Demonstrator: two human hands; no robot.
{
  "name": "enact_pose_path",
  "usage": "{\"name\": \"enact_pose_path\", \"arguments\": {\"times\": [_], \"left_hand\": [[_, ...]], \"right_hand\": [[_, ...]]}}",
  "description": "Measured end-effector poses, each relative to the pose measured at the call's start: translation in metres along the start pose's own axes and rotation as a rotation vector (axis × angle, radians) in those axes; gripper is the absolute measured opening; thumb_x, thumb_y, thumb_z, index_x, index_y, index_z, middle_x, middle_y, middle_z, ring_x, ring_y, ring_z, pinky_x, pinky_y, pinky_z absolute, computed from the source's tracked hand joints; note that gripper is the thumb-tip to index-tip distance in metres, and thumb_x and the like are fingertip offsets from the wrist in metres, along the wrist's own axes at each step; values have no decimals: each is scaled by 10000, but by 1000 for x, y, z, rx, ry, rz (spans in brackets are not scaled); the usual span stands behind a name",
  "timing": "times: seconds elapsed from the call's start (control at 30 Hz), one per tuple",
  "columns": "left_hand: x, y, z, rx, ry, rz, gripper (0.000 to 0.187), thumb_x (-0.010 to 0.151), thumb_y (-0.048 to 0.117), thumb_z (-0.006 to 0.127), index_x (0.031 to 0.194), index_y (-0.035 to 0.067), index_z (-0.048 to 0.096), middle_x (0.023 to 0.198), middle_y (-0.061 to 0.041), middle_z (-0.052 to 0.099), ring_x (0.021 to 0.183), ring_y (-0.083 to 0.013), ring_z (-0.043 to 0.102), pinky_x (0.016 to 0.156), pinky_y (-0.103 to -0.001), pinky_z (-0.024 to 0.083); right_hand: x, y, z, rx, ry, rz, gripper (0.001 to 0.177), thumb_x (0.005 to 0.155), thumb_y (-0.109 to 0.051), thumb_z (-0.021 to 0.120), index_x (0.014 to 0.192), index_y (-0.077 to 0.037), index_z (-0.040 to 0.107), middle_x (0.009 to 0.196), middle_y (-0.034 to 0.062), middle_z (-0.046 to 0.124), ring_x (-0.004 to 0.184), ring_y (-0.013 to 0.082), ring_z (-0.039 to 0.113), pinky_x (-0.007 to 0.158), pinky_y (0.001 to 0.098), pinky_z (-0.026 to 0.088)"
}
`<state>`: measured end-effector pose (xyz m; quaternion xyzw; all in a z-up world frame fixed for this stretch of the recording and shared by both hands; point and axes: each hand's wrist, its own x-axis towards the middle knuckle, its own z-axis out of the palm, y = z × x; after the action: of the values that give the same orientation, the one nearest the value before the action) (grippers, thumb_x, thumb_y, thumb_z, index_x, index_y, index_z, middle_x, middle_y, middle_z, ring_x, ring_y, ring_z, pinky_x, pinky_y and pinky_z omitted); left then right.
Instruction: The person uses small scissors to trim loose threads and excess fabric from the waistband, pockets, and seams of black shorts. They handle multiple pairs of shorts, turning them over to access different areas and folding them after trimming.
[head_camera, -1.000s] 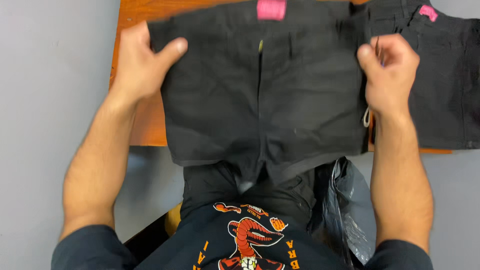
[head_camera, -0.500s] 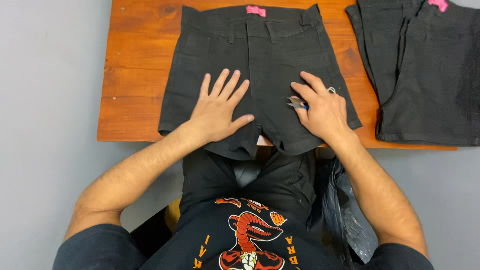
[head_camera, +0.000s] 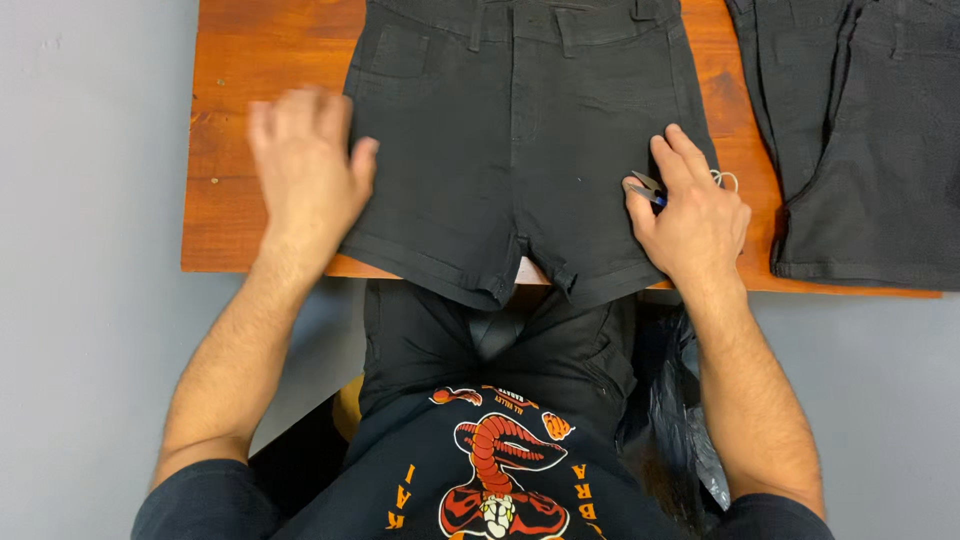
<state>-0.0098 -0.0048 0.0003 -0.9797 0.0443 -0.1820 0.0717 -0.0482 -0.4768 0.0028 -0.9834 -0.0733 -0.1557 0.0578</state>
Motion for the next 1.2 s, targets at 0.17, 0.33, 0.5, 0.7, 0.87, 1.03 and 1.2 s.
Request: {"name": "enact_pose_path", "arguments": {"times": [0.17, 0.33, 0.5, 0.7, 0.87, 1.03, 1.2], "left_hand": [[7, 75, -20, -667, -62, 289, 146, 1127, 366, 826, 1122, 264, 929, 1013, -4, 850, 1098, -277, 830, 967, -450, 618], [67, 124, 9, -727, -321, 251, 160, 1096, 296, 877, 968, 202, 897, 863, 4, 835, 897, -303, 852, 852, -521, 684], [105, 129, -4, -725, -525, 198, 287, 1120, 256, 759, 854, 150, 779, 851, -72, 814, 868, -415, 786, 766, -592, 624], [86, 158, 23, -374, -371, 267, 342, 1087, 447, 878, 972, 128, 839, 930, -194, 851, 848, -507, 839, 684, -650, 652], [79, 154, 50, -494, -251, 402, 246, 1071, 234, 844, 960, 68, 701, 808, -154, 759, 672, -442, 760, 535, -591, 565], [99, 102, 47, -430, -286, 430, 114, 1051, 201, 772, 1034, 89, 758, 938, -165, 828, 787, -448, 808, 643, -591, 614], [105, 88, 43, -718, -124, 802, 174, 1072, 217, 893, 1217, 129, 855, 1104, -103, 805, 1053, -390, 739, 925, -544, 600]], "right_hand": [[2, 17, 17, -12, -50, 45, 611, 1111, -573, 873, 1647, -280, 847, 1759, -134, 725, 1075, 526, 850, 892, 676, 707], [31, -14, -7, 96, -121, -15, 444, 1126, -491, 855, 1473, -220, 906, 1604, -15, 811, 1179, 416, 849, 857, 639, 668], [70, -43, -5, 198, -250, -101, 359, 1121, -395, 835, 1368, -141, 892, 1507, 28, 822, 1065, 441, 830, 811, 694, 614], [104, -51, 58, 312, -40, -139, 109, 1073, -190, 834, 1179, -210, 820, 1243, 6, 763, 923, 442, 781, 667, 650, 549], [101, -50, 68, 363, 55, -138, 96, 1079, -144, 854, 1131, -205, 801, 1187, -11, 717, 772, 306, 719, 538, 522, 496], [103, -53, 60, 387, 36, -114, 84, 1109, -152, 876, 1123, -203, 812, 1164, -1, 740, 838, 309, 756, 586, 539, 528], [106, -53, 60, 392, 4, -79, 82, 1103, -216, 907, 1129, -227, 830, 1142, -15, 760, 917, 291, 799, 667, 551, 560]]}}
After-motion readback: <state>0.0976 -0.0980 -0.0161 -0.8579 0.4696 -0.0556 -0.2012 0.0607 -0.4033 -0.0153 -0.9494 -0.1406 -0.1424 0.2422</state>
